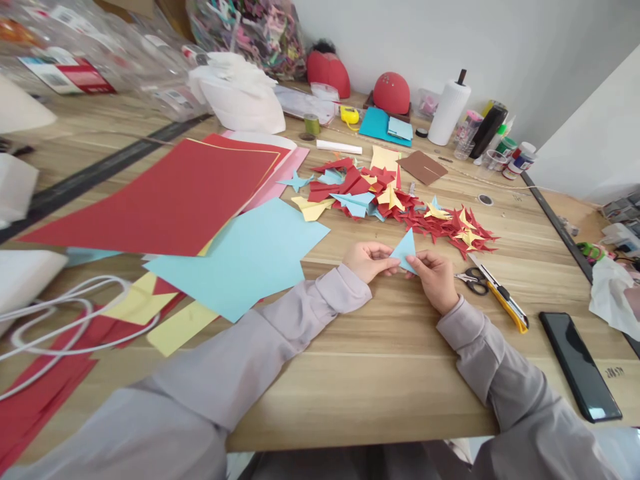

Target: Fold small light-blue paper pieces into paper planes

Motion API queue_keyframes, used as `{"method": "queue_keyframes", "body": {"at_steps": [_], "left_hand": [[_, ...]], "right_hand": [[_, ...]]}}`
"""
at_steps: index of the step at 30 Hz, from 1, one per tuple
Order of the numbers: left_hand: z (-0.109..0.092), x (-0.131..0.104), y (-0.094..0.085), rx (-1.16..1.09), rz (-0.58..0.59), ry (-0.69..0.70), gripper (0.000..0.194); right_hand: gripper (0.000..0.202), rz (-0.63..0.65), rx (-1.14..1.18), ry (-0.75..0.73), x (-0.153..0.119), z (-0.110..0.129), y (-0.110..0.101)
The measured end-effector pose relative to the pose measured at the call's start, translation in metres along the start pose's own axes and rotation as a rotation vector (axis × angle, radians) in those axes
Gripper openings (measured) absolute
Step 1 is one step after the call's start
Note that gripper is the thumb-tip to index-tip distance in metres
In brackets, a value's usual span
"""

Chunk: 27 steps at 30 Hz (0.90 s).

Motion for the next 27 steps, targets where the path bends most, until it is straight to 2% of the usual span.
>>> {"method": "queue_keyframes", "body": {"at_steps": [7, 16, 22, 27], "left_hand": [[-0.0006, -0.0003, 0.002, 0.013, 0.072, 0.022, 0.034], [0.0002, -0.0004, 0.0018, 0.046, 0.086, -0.009, 0.03], [0.0, -0.0017, 0.0071, 0.212, 0.202, 0.015, 0.026], [0.0021, -0.0006, 0.0085, 0.306, 0.291, -0.052, 0.029]], "right_hand": [[0.029, -0.004, -0.012, -0.007, 0.0006, -0.0005, -0.0003], [0.029, 0.0, 0.014, 0.009, 0.0005, -0.0015, -0.0001], [0.03, 0.019, 0.018, -0.005, 0.0002, 0.0008, 0.0009], [0.031, 0.022, 0.0, -0.02, -0.0003, 0.0022, 0.0006]]}}
Point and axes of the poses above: each hand's wrist, its own x-axis towards the middle knuckle, its own y-axis out of the palm, z = x × y, the point moved 5 cm from there along x, towards the middle knuckle, and after that the axes turned 13 degrees about -x, right-handed, at the moved point
